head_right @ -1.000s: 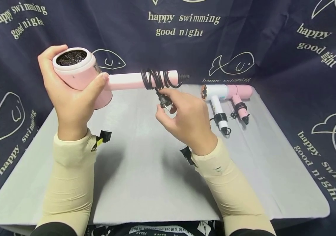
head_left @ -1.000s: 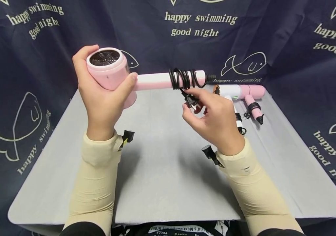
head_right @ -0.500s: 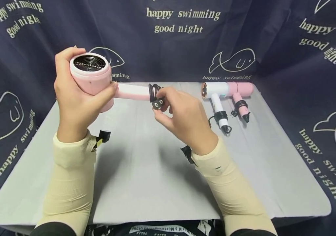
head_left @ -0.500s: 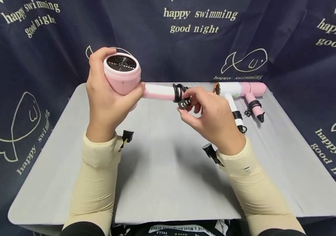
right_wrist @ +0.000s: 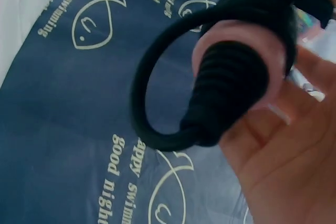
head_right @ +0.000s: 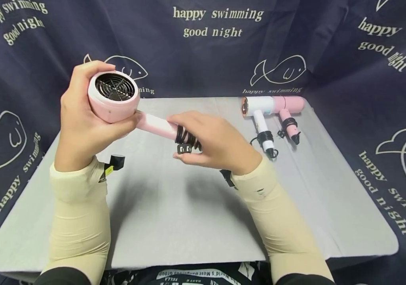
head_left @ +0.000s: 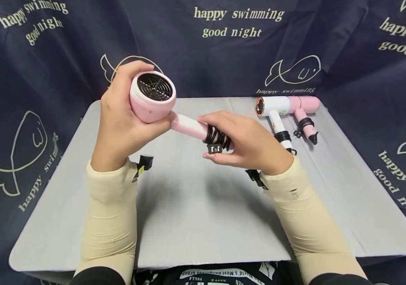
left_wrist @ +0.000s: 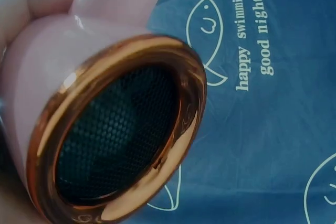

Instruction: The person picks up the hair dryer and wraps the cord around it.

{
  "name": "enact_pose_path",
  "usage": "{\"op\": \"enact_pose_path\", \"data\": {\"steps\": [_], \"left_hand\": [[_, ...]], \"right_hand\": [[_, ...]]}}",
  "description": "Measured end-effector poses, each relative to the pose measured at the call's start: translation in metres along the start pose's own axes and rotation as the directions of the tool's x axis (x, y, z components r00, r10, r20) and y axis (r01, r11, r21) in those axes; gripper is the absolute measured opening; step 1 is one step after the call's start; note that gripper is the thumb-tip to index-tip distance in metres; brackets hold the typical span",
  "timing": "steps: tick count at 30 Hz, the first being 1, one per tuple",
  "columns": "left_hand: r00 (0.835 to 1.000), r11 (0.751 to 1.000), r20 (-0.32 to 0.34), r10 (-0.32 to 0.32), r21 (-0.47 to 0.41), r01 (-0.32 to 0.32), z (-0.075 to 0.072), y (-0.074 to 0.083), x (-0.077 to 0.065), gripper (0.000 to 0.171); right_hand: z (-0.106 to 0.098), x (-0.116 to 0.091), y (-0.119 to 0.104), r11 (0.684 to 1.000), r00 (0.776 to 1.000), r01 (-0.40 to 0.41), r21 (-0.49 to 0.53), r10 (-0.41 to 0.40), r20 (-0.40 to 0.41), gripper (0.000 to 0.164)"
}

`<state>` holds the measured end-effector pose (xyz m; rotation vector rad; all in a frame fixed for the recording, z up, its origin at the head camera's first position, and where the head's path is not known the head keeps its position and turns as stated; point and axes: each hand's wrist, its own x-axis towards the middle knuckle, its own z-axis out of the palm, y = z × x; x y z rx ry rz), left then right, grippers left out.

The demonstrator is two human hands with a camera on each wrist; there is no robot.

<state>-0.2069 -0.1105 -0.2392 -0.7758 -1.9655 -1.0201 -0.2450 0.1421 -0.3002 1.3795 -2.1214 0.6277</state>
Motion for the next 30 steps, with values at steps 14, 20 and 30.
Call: {"op": "enact_pose_path", "data": {"steps": [14, 20, 30], "left_hand": [[0.986, 0.98, -0.108, -0.124, -0.171, 0.105, 0.009, -0.005, -0.001, 0.07], [0.924, 0.964, -0.349, -0.157, -0.259, 0.066, 0.006, -0.007, -0.002, 0.038], [0.905, 0.938, -0.416, -0.091, -0.342, -0.063, 0.014, -0.005, 0.004, 0.024]], "right_hand": [[-0.009, 0.008, -0.015, 0.957, 0.974, -0.106, 0.271, 0.155, -0.166, 0.031], [0.008, -0.013, 0.032, 0.674, 0.742, -0.558, 0.485, 0.667, -0.074, 0.028], [0.043, -0.097, 0.132, 0.207, 0.309, -0.781, 0.589, 0.948, 0.075, 0.034]]}}
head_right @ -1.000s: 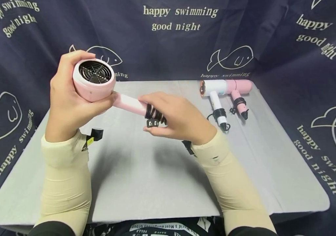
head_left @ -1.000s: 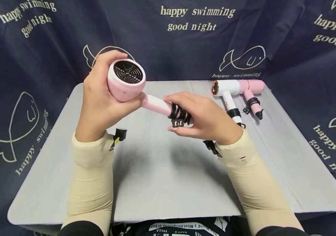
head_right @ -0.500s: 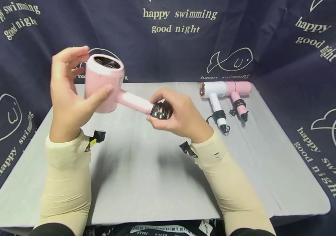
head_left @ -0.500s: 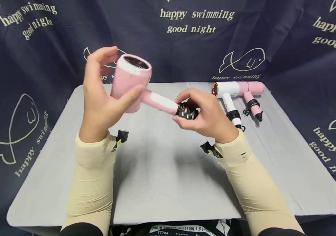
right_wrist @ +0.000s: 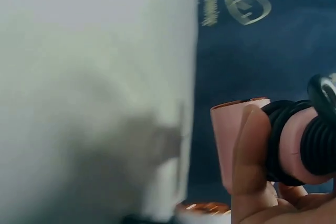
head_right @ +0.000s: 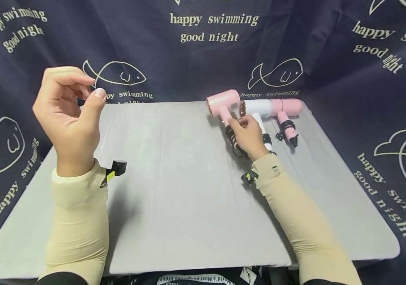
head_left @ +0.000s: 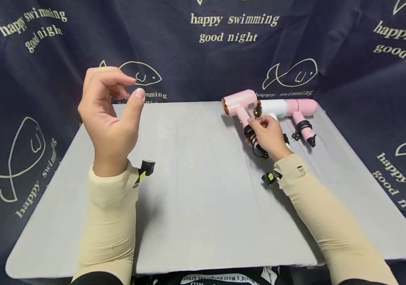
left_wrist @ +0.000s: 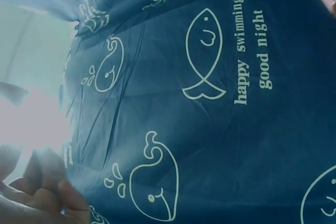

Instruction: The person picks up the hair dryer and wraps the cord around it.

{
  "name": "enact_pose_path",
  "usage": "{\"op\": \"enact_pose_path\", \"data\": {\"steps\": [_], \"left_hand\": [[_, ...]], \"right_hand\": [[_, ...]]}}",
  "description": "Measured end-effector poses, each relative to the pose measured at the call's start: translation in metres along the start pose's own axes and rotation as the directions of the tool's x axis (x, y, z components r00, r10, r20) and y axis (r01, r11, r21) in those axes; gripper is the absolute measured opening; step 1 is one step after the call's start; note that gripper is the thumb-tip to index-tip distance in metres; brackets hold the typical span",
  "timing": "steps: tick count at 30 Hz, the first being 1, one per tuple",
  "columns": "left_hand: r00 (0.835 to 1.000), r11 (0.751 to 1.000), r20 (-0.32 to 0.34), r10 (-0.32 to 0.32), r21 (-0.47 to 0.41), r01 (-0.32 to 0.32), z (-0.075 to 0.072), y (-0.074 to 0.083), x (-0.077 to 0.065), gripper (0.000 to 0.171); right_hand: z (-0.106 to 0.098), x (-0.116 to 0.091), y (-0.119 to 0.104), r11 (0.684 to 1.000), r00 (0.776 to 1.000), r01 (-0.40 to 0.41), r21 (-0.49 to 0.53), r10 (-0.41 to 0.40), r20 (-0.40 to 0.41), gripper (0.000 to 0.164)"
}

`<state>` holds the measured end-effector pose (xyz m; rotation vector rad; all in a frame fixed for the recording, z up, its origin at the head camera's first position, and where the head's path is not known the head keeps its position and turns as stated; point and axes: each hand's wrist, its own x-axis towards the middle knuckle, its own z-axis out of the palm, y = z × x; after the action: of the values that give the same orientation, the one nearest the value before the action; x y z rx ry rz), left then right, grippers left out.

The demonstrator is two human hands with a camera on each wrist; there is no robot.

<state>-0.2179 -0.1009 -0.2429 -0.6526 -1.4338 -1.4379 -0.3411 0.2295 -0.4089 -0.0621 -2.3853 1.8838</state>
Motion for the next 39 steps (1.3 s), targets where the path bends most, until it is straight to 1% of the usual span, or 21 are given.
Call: {"op": "enact_pose_path", "data": {"steps": [1, 5, 8, 9, 10, 11, 12, 13, 15, 16, 18, 21, 26, 28, 29, 30, 32, 34, 37, 38, 39], "left_hand": [[1.0, 1.0, -0.009, 0.012, -0.012, -0.012, 0.001, 0.0, 0.001, 0.022], [0.999, 0.998, -0.036, 0.019, -0.051, -0.021, 0.003, 0.0, 0.002, 0.02], [0.999, 0.997, -0.048, 0.022, -0.07, -0.025, 0.004, 0.0, 0.001, 0.019], [0.998, 0.997, -0.053, 0.025, -0.077, -0.03, 0.004, 0.0, 0.001, 0.019], [0.998, 0.996, -0.061, 0.031, -0.084, -0.036, 0.004, 0.0, 0.001, 0.019], [0.997, 0.995, -0.069, 0.035, -0.089, -0.041, 0.005, 0.0, 0.002, 0.019], [0.996, 0.995, -0.076, 0.04, -0.092, -0.047, 0.005, 0.0, 0.002, 0.019], [0.996, 0.994, -0.083, 0.043, -0.096, -0.051, 0.005, 0.0, 0.002, 0.019], [0.995, 0.994, -0.088, 0.045, -0.1, -0.054, 0.006, -0.001, 0.002, 0.019], [0.995, 0.994, -0.089, 0.044, -0.1, -0.053, 0.006, -0.001, 0.002, 0.019], [0.995, 0.994, -0.088, 0.042, -0.098, -0.051, 0.007, -0.001, 0.002, 0.02], [0.995, 0.994, -0.087, 0.041, -0.094, -0.049, 0.008, -0.002, 0.001, 0.02], [0.995, 0.995, -0.093, 0.039, -0.084, -0.047, 0.009, -0.003, 0.002, 0.017], [0.995, 0.995, -0.092, 0.04, -0.083, -0.047, 0.009, -0.003, 0.002, 0.017], [0.995, 0.996, -0.09, 0.04, -0.081, -0.047, 0.01, -0.004, 0.002, 0.017], [0.995, 0.996, -0.086, 0.04, -0.08, -0.047, 0.01, -0.004, 0.002, 0.017], [0.996, 0.996, -0.075, 0.039, -0.075, -0.045, 0.01, -0.005, 0.001, 0.018], [0.998, 0.997, -0.061, 0.034, -0.072, -0.039, 0.01, -0.006, 0.001, 0.018], [0.999, 0.997, -0.042, 0.029, -0.067, -0.032, 0.01, -0.008, 0.0, 0.018], [0.999, 0.997, -0.04, 0.023, -0.07, -0.026, 0.01, -0.008, -0.001, 0.018], [0.999, 0.997, -0.034, 0.021, -0.071, -0.024, 0.01, -0.008, -0.001, 0.017]], "right_hand": [[-0.002, 0.002, 0.005, 0.999, 1.0, -0.025, 0.039, 0.024, 0.017, 0.033], [-0.003, 0.006, 0.016, 0.991, 0.994, -0.076, 0.106, 0.068, 0.08, 0.031], [-0.002, 0.007, 0.019, 0.987, 0.988, -0.12, 0.11, 0.108, 0.109, 0.033], [-0.002, 0.008, 0.02, 0.992, 0.989, -0.112, 0.061, 0.105, 0.1, 0.035], [-0.003, 0.009, 0.021, 0.996, 0.992, -0.09, -0.015, 0.091, 0.086, 0.037], [-0.004, 0.011, 0.022, 0.992, 0.994, -0.067, -0.103, 0.075, 0.074, 0.04], [-0.005, 0.012, 0.023, 0.978, 0.997, -0.035, -0.205, 0.049, 0.066, 0.042], [-0.006, 0.013, 0.024, 0.951, 0.998, -0.003, -0.308, 0.023, 0.063, 0.045], [-0.008, 0.015, 0.026, 0.874, 0.998, 0.051, -0.483, -0.021, 0.066, 0.049], [-0.008, 0.016, 0.027, 0.848, 0.996, 0.065, -0.526, -0.025, 0.082, 0.05], [-0.01, 0.016, 0.028, 0.814, 0.994, 0.085, -0.574, -0.028, 0.107, 0.05], [-0.011, 0.014, 0.028, 0.774, 0.992, 0.102, -0.625, -0.033, 0.121, 0.048], [-0.009, 0.014, 0.021, 0.691, 0.984, 0.173, -0.702, -0.092, 0.153, 0.047], [-0.006, 0.013, 0.018, 0.664, 0.977, 0.21, -0.717, -0.115, 0.18, 0.05], [-0.005, 0.013, 0.017, 0.647, 0.972, 0.231, -0.726, -0.125, 0.198, 0.053], [-0.003, 0.012, 0.015, 0.623, 0.967, 0.253, -0.74, -0.136, 0.216, 0.056], [-0.001, 0.008, 0.014, 0.568, 0.951, 0.307, -0.763, -0.156, 0.267, 0.063], [0.002, 0.004, 0.013, 0.527, 0.93, 0.366, -0.767, -0.176, 0.323, 0.067], [0.007, -0.002, 0.014, 0.478, 0.897, 0.441, -0.76, -0.193, 0.399, 0.068], [0.008, -0.004, 0.015, 0.457, 0.886, 0.463, -0.759, -0.198, 0.42, 0.067], [0.01, -0.005, 0.016, 0.429, 0.874, 0.485, -0.763, -0.205, 0.44, 0.065]]}}
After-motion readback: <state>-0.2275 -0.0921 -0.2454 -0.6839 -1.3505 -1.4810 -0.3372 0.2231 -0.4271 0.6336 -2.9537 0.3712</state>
